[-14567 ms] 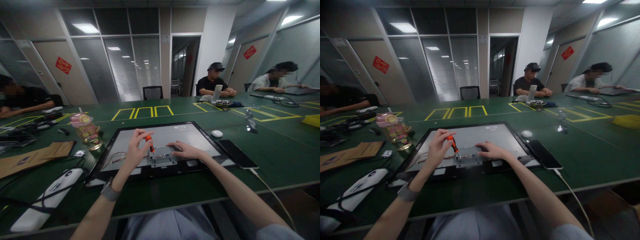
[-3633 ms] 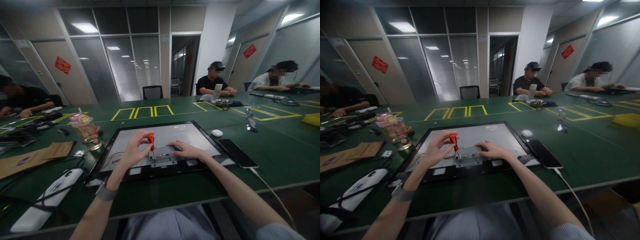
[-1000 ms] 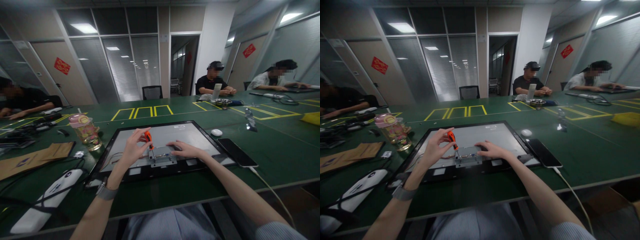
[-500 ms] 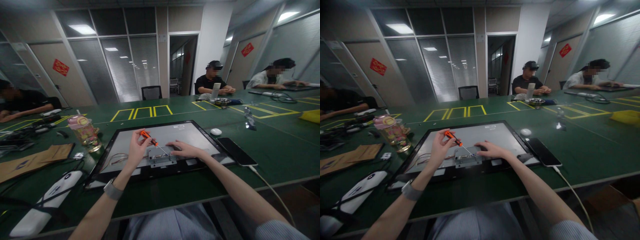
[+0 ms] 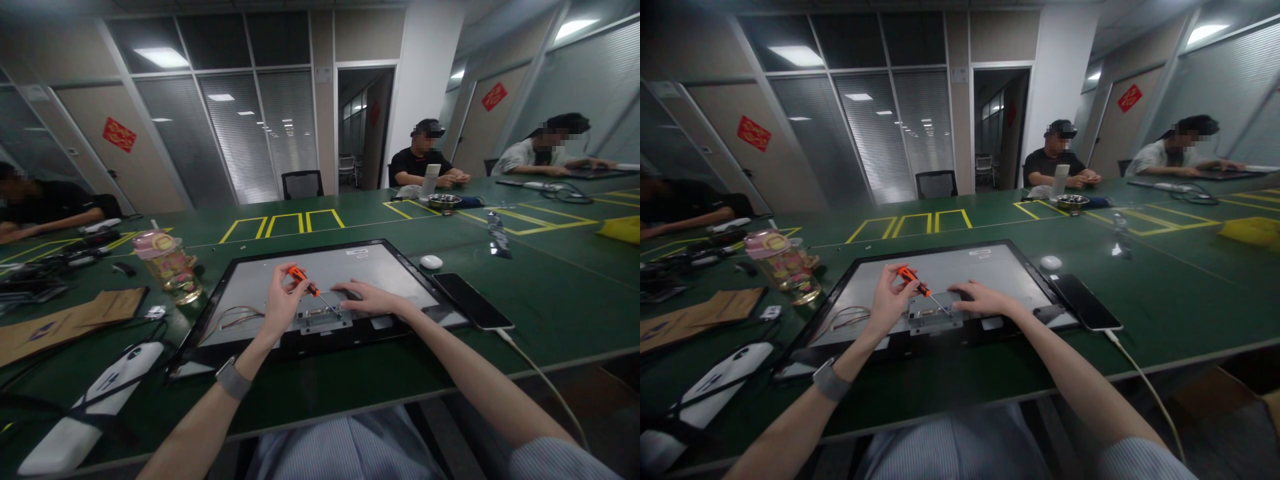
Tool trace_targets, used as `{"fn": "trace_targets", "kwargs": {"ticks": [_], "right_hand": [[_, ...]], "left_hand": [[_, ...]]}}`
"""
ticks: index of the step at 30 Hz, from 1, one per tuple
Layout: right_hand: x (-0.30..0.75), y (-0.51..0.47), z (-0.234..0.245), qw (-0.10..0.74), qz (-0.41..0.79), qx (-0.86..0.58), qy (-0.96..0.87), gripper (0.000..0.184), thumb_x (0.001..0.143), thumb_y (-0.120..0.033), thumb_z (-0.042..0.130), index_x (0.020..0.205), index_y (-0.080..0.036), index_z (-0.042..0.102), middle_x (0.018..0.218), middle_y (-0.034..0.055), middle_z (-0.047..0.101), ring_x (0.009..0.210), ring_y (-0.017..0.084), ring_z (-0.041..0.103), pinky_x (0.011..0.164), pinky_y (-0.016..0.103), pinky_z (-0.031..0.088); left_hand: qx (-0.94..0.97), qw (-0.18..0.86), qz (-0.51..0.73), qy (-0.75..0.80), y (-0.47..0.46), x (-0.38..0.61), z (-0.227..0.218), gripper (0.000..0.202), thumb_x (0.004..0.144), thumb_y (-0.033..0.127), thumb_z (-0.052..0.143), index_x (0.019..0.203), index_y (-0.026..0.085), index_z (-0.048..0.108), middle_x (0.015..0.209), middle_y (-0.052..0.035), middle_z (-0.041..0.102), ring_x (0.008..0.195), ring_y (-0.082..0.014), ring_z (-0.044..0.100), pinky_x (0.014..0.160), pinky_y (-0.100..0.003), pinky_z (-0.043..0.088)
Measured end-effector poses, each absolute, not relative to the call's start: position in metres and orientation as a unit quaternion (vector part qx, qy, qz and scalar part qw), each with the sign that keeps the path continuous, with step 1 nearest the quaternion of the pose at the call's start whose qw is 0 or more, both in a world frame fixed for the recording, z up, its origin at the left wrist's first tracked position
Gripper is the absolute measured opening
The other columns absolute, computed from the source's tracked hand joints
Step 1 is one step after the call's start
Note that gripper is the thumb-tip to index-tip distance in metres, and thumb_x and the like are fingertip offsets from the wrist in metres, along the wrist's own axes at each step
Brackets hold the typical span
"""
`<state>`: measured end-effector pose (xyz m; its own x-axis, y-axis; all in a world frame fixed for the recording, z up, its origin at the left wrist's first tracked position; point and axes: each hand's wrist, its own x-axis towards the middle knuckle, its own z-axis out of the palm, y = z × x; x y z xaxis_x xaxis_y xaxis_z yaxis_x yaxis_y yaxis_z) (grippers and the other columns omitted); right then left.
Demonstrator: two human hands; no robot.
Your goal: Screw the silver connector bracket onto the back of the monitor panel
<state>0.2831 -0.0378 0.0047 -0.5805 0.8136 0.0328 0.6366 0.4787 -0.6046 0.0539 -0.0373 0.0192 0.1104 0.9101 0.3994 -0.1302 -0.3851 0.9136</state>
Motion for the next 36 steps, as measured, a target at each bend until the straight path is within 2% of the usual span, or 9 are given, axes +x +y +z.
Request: {"fn": "trace_targets", "kwargs": {"ticks": [5,13,36], "right_hand": [[0.2830,-0.0381,0.0045,0.159,0.277,-0.434,-0.843,0.059,0.084,-0.056,0.046,0.133,-0.023,0.042,0.138,0.0050,0.044,0.128,0.030,0.036,0.110,0.048,0.016],[0.2840,-0.0354,0.0010,0.163,0.267,-0.421,-0.851,0.057,0.085,-0.053,0.045,0.133,-0.022,0.041,0.136,0.0058,0.047,0.124,0.028,0.041,0.110,0.046,0.017],[0.2841,-0.0377,0.0027,0.159,0.284,-0.435,-0.839,0.060,0.084,-0.056,0.045,0.134,-0.024,0.041,0.139,0.0048,0.043,0.130,0.030,0.033,0.109,0.049,0.019]], "left_hand": [[0.599,0.444,0.578,0.331,-0.0365,0.0541,0.0173,0.039,0.073,0.024,0.064,0.104,0.019,0.040,0.103,-0.0046,0.053,0.073,-0.0163,0.069,0.068,-0.034,0.059],[0.612,0.424,0.574,0.340,-0.0378,0.0552,0.0167,0.039,0.074,0.025,0.063,0.105,0.019,0.041,0.104,-0.0050,0.053,0.073,-0.0156,0.069,0.069,-0.033,0.059],[0.575,0.433,0.587,0.370,-0.0326,0.0544,0.0135,0.043,0.071,0.028,0.065,0.106,0.018,0.042,0.101,-0.0055,0.055,0.070,-0.0158,0.068,0.066,-0.034,0.059]]}}
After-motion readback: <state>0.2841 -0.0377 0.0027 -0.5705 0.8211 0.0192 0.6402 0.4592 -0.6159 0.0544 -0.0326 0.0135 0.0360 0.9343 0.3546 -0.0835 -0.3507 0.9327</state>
